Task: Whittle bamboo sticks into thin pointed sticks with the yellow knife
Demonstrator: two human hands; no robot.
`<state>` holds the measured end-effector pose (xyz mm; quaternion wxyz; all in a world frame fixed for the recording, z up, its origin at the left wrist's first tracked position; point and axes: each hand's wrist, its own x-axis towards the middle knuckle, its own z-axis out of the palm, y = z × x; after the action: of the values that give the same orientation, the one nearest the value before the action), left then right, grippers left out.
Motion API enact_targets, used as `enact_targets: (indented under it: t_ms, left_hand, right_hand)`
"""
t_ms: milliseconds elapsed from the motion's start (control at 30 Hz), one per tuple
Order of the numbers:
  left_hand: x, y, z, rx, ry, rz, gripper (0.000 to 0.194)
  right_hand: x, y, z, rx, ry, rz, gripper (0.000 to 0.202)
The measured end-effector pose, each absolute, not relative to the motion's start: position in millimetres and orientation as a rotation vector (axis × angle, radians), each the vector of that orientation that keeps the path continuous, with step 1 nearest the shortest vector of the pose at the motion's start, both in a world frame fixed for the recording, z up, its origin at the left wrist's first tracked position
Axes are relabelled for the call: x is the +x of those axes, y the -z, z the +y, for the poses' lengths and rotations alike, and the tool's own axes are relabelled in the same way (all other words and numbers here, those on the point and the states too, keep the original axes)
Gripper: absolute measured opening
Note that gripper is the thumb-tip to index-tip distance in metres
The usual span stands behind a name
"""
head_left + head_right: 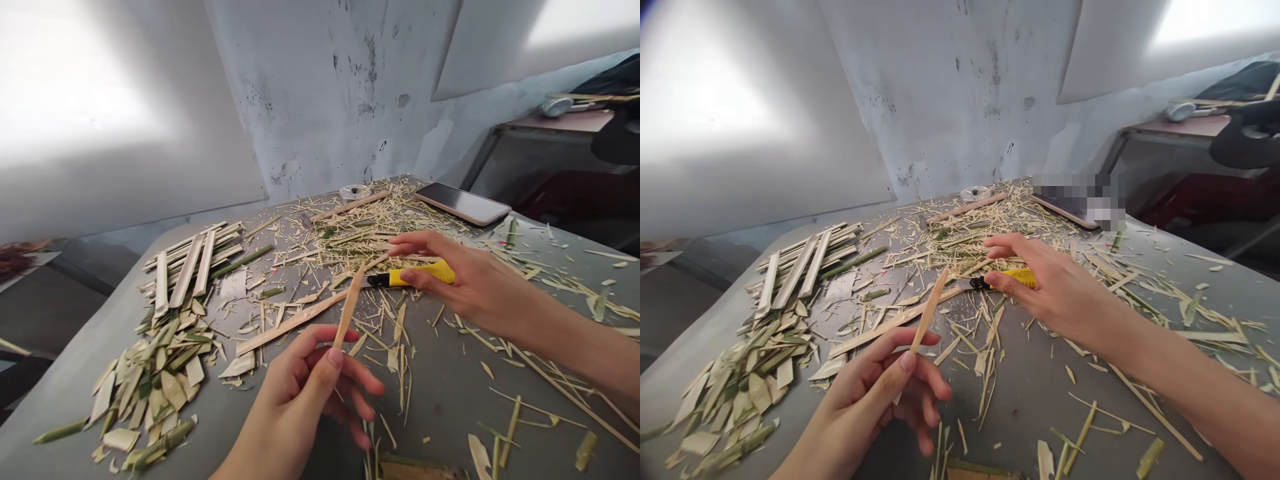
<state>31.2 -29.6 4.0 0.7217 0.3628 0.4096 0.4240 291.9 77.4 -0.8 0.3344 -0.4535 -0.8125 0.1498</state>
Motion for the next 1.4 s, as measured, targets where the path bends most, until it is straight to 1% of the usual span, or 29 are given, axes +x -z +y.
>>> enact_targets:
  t_ms: [67, 100, 267, 367, 500, 633, 767, 833, 933, 1000, 1100, 1200, 1300, 1400]
  left_hand:
    - [29.9, -3.2, -27.4, 0.787, -0.939, 0.886, 0.045]
    - [29.2, -2.4, -26.5, 0.783, -0.944, 0.874, 0.044]
    - [26.3, 0.2, -23.3, 0.781, -0.967, 0.859, 0.031]
    - [25.0, 0.0, -22.5, 0.778, -0.97, 0.821, 0.024]
    - [23.7, -0.2, -22.8, 0.781, -0.958, 0.797, 0.022]
    - [23.8, 0.6, -22.7, 0.788, -0.936, 0.788, 0.022]
    - [24.5, -0.6, -20.7, 0.741, -0.928, 0.763, 0.022]
    - [23.0, -3.7, -20.3, 0.768, -0.923, 0.806, 0.022]
    - [15.5, -7.9, -20.5, 1.011, -0.995, 1.032, 0.02]
    - [7.9, -8.0, -20.4, 1.301, -1.077, 1.218, 0.02]
    - [-1.7, -5.9, -18.5, 1.744, -1.139, 1.442, 0.023]
    - [-4.4, -5.7, -17.4, 2.047, -1.153, 1.577, 0.017]
    - [-1.9, -7.3, -19.0, 2.177, -1.154, 1.604, 0.015]
    - [1.1, -8.5, -20.4, 2.191, -1.148, 1.613, 0.013]
  right_hand:
    - [296.9, 5.1, 83.7, -1.153, -0.314, -2.218, 0.058]
    - [298.8, 7.1, 86.1, -1.139, -0.272, -2.271, 0.059]
    - [307.3, 20.4, 93.7, -1.166, -0.114, -2.387, 0.051]
    - [314.5, 31.0, 98.6, -1.17, -0.05, -2.441, 0.054]
    - [321.1, 38.5, 104.3, -1.123, -0.024, -2.48, 0.054]
    - [316.7, 27.3, 102.1, -1.104, -0.064, -2.403, 0.056]
    - [303.5, 6.0, 85.9, -1.297, -0.13, -2.193, 0.045]
    - [295.9, -0.9, 73.4, -1.316, -0.158, -2.052, 0.042]
    - [285.3, -2.6, 54.4, -1.157, -0.259, -1.974, 0.038]
    - [279.2, 0.5, 44.7, -1.039, -0.282, -2.063, 0.034]
    - [271.0, 6.5, 37.7, -0.855, -0.306, -2.278, 0.034]
    - [264.9, 10.1, 37.5, -0.761, -0.4, -2.381, 0.033]
    - [262.8, 11.5, 39.6, -0.766, -0.408, -2.385, 0.025]
    - [264.0, 12.6, 41.0, -0.794, -0.345, -2.389, 0.025]
